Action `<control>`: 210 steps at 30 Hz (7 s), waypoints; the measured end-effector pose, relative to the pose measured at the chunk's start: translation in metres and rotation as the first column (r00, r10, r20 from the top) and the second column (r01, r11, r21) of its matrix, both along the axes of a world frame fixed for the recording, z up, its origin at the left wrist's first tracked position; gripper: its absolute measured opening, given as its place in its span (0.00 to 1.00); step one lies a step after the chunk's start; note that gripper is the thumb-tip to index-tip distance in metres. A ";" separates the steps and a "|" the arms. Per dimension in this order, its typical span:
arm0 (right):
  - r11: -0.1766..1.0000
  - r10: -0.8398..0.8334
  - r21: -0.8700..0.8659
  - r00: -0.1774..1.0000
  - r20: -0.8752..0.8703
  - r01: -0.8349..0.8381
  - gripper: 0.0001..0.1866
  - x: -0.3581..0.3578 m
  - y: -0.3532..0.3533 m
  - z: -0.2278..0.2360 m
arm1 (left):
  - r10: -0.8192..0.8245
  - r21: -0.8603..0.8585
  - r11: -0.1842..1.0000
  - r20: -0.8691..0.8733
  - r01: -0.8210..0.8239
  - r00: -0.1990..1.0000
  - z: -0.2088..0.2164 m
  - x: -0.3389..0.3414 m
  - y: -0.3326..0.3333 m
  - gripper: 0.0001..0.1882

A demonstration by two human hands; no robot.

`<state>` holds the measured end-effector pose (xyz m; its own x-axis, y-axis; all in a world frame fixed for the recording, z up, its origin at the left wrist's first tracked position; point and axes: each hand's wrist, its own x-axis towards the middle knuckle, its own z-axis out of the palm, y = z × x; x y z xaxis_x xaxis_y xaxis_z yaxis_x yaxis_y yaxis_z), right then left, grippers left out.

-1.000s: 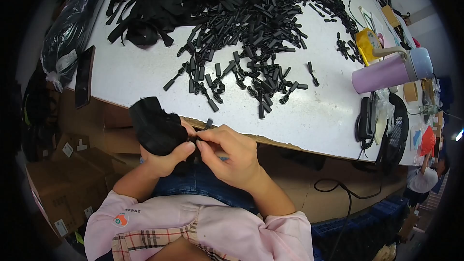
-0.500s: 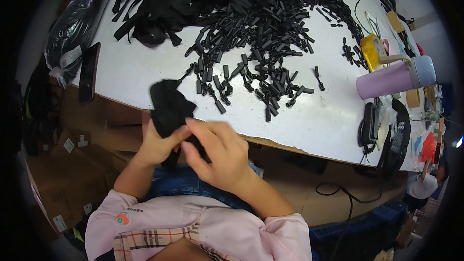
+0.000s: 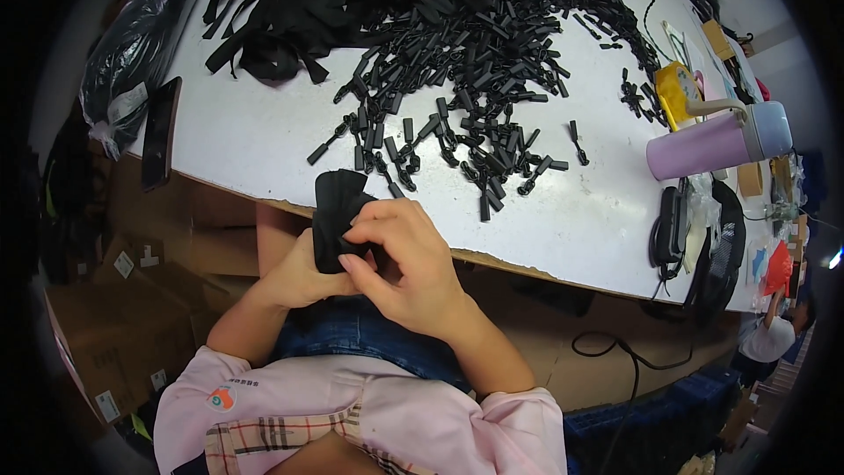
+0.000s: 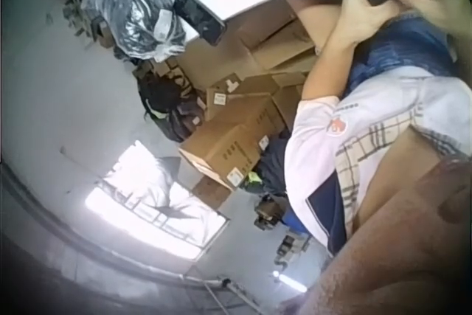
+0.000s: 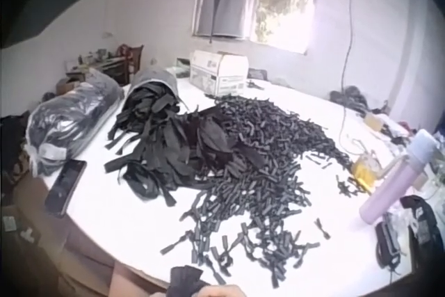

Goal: Assembling small plastic components onto black zipper strips.

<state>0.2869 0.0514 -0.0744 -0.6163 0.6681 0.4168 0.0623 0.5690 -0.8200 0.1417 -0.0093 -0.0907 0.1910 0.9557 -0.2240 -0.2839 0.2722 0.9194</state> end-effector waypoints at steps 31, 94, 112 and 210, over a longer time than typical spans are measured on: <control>0.997 0.083 0.015 0.950 -0.302 -0.082 0.09 0.015 -0.015 0.029 | 0.248 -0.073 0.968 0.197 -0.238 0.948 -0.001 0.000 -0.002 0.10; 0.537 0.256 -0.231 0.418 -0.872 -0.811 0.30 0.029 -0.035 0.076 | 0.228 0.027 0.970 0.249 -0.242 0.941 0.010 -0.007 -0.006 0.09; 0.813 0.414 -0.306 0.862 -0.291 -0.494 0.46 0.016 0.004 0.060 | 0.326 0.027 0.938 0.270 -0.345 0.906 0.003 -0.005 -0.004 0.10; 0.859 -0.174 -0.511 0.931 -0.321 -0.016 0.10 0.009 -0.009 -0.017 | 0.359 0.201 0.915 -0.014 -0.350 0.933 -0.004 0.021 -0.001 0.08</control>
<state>0.2964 0.0423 -0.0909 -0.4325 0.8817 0.1884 -0.2502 0.0834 -0.9646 0.1630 -0.0105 -0.0951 -0.1749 0.9841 -0.0302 -0.2824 -0.0208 0.9591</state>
